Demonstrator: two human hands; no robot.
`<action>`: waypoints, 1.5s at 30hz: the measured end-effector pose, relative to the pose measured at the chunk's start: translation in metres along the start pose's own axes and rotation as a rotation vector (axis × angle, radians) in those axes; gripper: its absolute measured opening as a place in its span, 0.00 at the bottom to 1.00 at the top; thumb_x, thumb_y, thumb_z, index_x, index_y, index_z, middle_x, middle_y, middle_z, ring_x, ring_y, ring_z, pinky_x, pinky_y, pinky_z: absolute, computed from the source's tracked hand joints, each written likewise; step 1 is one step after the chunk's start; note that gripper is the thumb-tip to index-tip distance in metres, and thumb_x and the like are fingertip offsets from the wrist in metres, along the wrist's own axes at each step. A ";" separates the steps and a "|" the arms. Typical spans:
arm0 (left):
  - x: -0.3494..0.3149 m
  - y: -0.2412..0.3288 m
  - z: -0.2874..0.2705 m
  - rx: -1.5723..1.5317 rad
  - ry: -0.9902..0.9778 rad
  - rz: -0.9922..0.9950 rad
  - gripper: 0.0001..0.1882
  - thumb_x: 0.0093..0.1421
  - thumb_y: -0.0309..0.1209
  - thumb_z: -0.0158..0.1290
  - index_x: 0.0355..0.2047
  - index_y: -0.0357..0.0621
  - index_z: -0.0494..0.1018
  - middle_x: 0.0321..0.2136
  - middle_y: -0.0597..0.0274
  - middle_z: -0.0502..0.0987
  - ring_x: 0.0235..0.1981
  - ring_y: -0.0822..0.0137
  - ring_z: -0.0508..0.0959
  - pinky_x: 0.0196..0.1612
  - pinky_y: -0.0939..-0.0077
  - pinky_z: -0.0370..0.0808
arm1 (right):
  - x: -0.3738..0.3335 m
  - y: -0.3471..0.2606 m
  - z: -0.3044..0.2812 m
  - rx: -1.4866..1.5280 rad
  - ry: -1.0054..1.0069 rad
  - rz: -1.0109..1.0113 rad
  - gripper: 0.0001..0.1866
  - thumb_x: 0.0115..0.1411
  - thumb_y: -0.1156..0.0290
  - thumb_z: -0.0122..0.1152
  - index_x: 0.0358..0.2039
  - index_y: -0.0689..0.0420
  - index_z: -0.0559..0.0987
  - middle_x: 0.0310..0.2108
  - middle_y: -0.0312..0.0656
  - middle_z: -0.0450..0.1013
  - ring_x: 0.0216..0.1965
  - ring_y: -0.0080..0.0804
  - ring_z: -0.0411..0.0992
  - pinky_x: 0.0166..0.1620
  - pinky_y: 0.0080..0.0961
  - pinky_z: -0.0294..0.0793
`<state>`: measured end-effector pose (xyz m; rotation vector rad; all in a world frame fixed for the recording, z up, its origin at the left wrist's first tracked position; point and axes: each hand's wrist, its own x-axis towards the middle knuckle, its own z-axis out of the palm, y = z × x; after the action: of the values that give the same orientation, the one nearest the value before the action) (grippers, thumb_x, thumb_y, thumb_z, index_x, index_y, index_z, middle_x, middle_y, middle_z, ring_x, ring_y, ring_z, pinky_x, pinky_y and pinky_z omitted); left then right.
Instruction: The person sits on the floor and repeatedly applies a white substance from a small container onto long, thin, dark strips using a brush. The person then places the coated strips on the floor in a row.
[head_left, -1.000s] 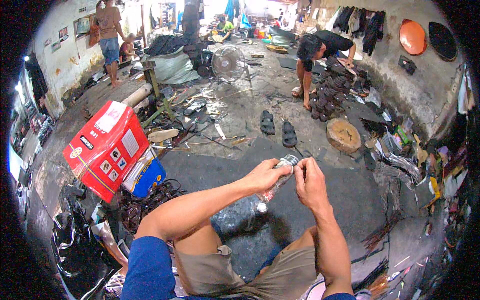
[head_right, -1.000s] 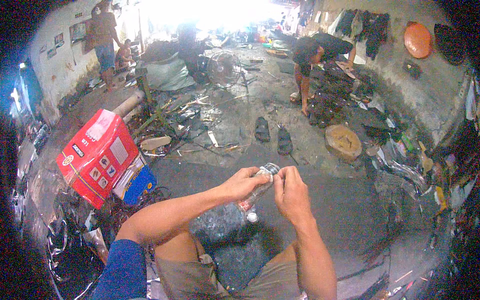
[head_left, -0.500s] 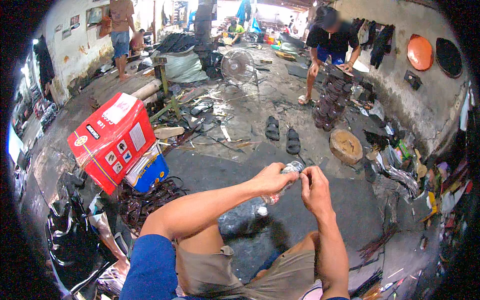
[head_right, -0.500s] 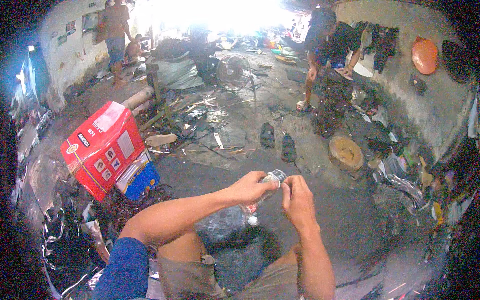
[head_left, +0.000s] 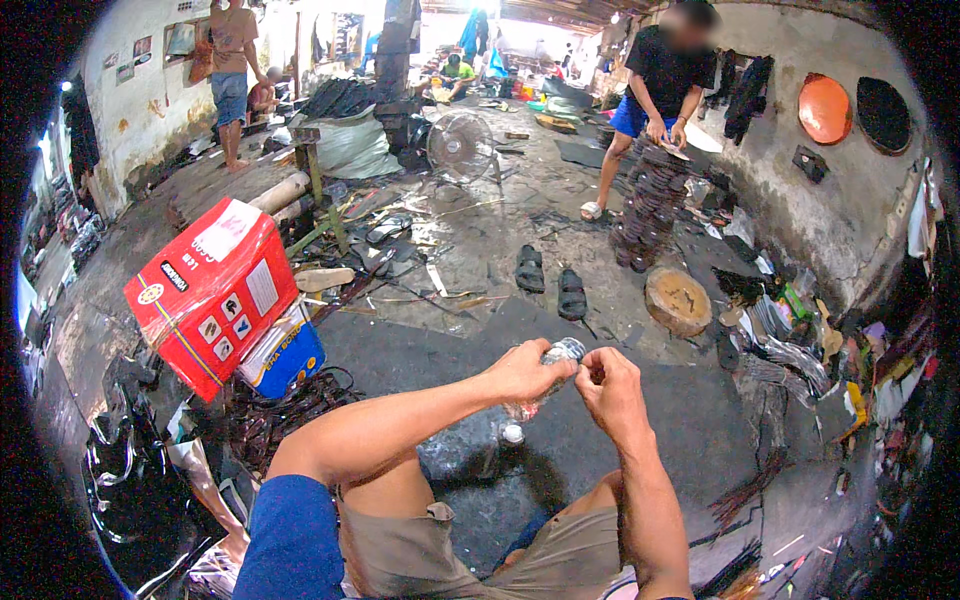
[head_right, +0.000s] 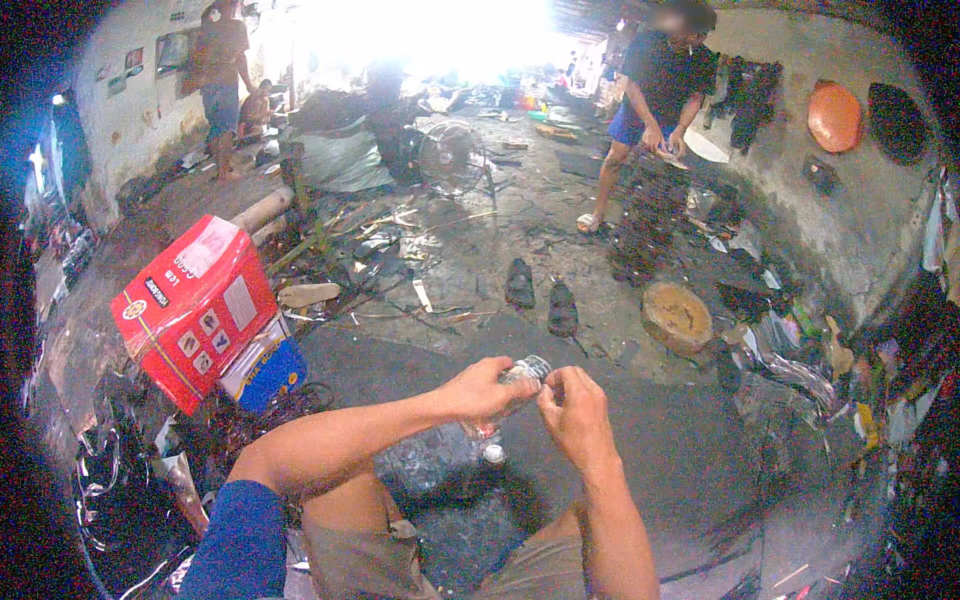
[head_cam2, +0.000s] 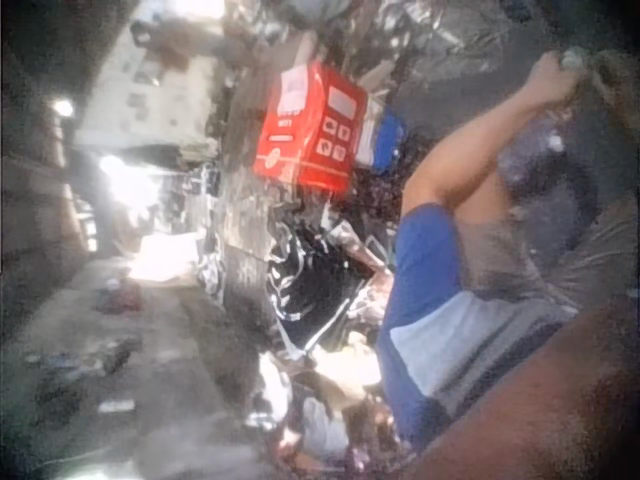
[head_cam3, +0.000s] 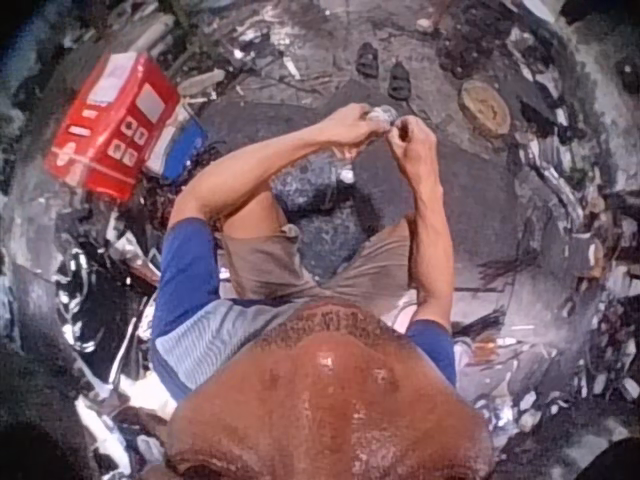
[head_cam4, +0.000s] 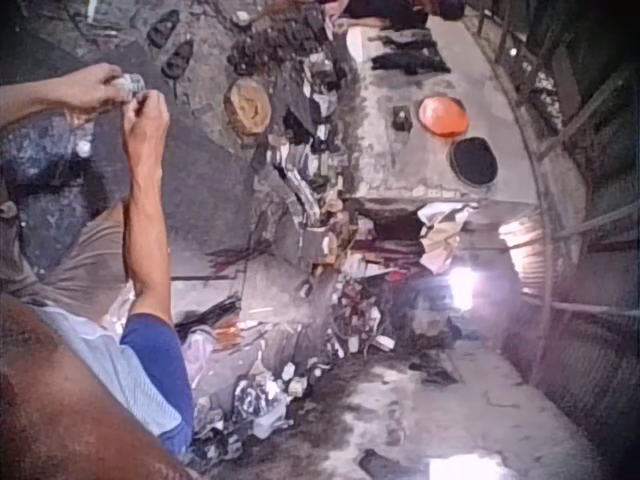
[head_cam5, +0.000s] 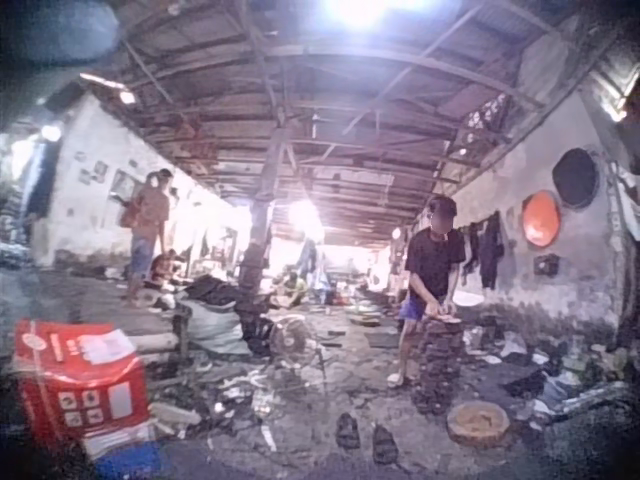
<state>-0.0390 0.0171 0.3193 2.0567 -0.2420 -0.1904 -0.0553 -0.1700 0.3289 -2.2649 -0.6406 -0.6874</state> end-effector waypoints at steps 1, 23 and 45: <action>0.002 -0.001 0.002 0.020 0.020 0.014 0.35 0.57 0.53 0.55 0.48 0.28 0.73 0.38 0.42 0.80 0.40 0.54 0.81 0.44 0.62 0.75 | 0.001 -0.002 -0.001 0.004 0.016 0.023 0.06 0.52 0.78 0.63 0.27 0.64 0.74 0.25 0.45 0.73 0.25 0.32 0.73 0.31 0.28 0.73; 0.016 -0.008 0.018 -0.024 -0.009 0.011 0.33 0.60 0.50 0.53 0.50 0.27 0.70 0.38 0.41 0.78 0.35 0.56 0.81 0.38 0.63 0.75 | -0.003 0.007 -0.003 -0.115 -0.107 0.063 0.08 0.57 0.73 0.57 0.35 0.61 0.69 0.35 0.54 0.71 0.37 0.58 0.72 0.39 0.48 0.72; 0.021 0.024 0.027 0.054 0.097 0.083 0.30 0.60 0.46 0.51 0.51 0.31 0.63 0.21 0.48 0.79 0.22 0.55 0.82 0.34 0.60 0.78 | 0.007 0.047 0.010 -0.097 0.020 0.153 0.07 0.57 0.76 0.55 0.35 0.63 0.68 0.30 0.56 0.71 0.34 0.59 0.72 0.38 0.46 0.71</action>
<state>-0.0275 -0.0220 0.3273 2.0988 -0.2746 -0.0327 -0.0182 -0.1914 0.3054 -2.3647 -0.4269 -0.6777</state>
